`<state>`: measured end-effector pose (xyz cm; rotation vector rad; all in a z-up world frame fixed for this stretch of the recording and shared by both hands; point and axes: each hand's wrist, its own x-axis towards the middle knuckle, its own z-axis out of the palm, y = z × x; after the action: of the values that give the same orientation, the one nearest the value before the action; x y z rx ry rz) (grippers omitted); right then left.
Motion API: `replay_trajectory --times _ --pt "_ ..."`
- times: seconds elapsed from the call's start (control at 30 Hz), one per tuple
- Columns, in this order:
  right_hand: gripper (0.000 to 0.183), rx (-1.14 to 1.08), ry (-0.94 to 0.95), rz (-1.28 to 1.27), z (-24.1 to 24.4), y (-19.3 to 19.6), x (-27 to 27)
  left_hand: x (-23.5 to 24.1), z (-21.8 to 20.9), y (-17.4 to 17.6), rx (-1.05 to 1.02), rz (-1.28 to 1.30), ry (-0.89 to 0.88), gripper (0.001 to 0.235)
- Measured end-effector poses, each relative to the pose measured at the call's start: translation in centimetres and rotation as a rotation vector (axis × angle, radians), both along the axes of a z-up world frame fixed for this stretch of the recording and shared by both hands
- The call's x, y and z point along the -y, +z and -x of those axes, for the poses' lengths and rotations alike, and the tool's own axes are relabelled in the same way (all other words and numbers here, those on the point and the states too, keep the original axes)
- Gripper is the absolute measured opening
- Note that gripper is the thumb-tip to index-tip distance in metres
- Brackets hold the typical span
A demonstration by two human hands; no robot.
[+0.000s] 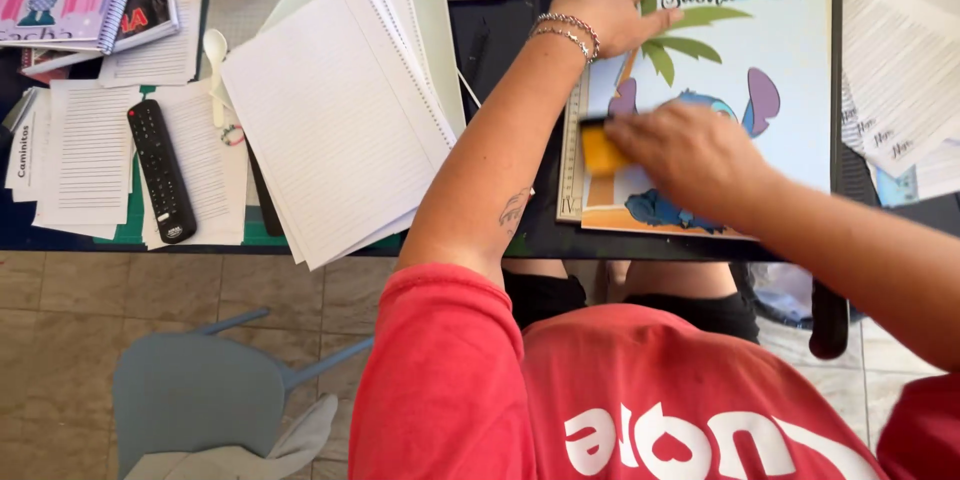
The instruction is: Applying a printed vinyl cover to a notebook and smoothing it with a squeegee tool
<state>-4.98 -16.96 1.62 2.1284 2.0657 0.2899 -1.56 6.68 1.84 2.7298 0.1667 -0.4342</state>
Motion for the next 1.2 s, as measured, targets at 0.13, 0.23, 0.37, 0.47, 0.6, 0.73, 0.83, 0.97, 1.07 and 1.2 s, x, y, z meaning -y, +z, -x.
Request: replay_trajectory --times 0.13,0.23,0.37,0.47,0.6,0.73,0.83,0.97,1.07,1.2 --pt "0.056 -0.248 0.194 -0.221 4.5 0.3 4.7 0.0 0.5 -0.9 0.062 -0.128 -0.029 0.125" --pt "0.051 -0.406 0.263 -0.200 7.3 1.3 7.5 0.2 1.4 0.1 0.076 -0.192 -0.061 0.130" --pt "0.044 -0.585 0.344 -0.347 4.8 1.8 10.1 -0.3 2.6 1.7 0.080 -0.160 -0.076 0.123" --pt "0.036 -0.214 -0.240 -0.156 -3.7 4.4 6.6 -0.7 1.9 1.2 0.259 -0.073 -0.095 0.090" --pt "0.034 -0.229 -0.153 -0.212 -10.1 4.8 2.2 2.2 0.3 3.9 0.434 0.242 -0.011 0.074" --pt "0.036 -0.040 -0.121 -0.345 -14.5 -0.8 -1.1 5.1 -1.8 6.0 0.208 0.405 0.049 0.083" --pt "0.032 -0.065 -0.170 -0.333 -14.3 -1.6 -1.3 5.1 -3.2 4.0 0.055 0.329 0.099 0.091" --pt "0.039 -0.123 -0.217 -0.160 -9.9 1.7 1.7 4.8 -3.5 1.5 0.099 0.177 -0.020 0.079" --pt "0.050 -0.132 -0.230 -0.062 -5.7 1.8 5.2 4.7 -3.6 0.8 0.110 0.174 -0.037 0.077" --pt "0.053 -0.223 -0.135 -0.043 -1.5 1.6 10.4 4.7 -3.3 1.2 0.131 0.191 -0.039 0.077"
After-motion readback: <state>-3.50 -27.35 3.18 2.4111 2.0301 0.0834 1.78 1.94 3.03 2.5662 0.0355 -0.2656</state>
